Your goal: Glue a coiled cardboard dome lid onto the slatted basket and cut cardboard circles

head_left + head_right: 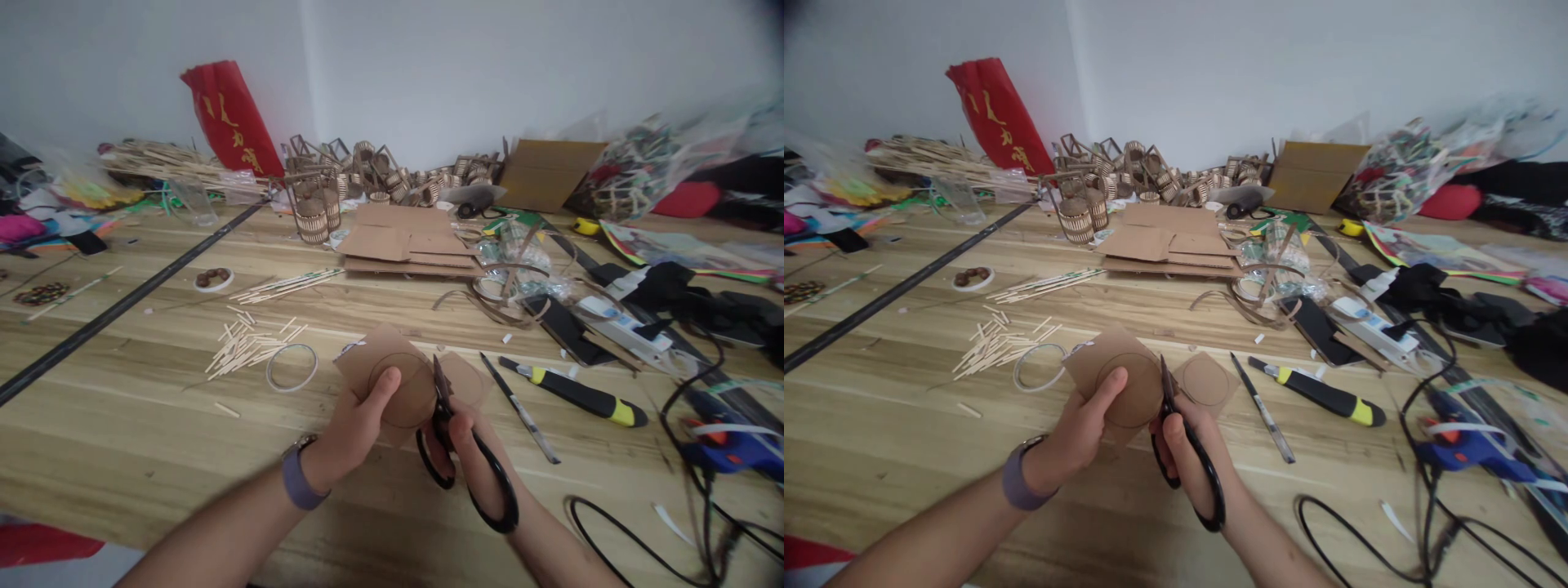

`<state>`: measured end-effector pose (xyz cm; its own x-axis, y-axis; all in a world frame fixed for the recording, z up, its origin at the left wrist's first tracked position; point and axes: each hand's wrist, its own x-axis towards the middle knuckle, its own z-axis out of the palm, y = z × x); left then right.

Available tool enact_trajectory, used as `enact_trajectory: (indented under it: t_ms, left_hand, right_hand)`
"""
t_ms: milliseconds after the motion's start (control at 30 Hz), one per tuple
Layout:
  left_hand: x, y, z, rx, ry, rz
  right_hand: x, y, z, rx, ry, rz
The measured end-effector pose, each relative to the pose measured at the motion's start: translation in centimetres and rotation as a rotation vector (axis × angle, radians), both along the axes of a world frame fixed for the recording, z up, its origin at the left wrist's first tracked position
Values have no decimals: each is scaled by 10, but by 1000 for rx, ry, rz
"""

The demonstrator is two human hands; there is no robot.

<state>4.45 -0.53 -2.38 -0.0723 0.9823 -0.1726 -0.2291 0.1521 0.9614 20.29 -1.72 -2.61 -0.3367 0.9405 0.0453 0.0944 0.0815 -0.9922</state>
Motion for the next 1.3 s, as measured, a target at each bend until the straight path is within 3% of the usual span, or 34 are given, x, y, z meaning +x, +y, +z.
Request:
enact_trajectory:
  t_ms: [733, 1033, 1300]
  left_hand:
    - [-1, 4, -4, 10, -91, -36]
    - [-1, 5, 3, 19, -172, -85]
    - [-3, 6, 2, 47, -112, -91]
  right_hand:
    - [0, -1, -1, -47, -1, -15]
    - [3, 2, -5, -2, 10, 16]
    - [4, 3, -4, 6, -9, 58]
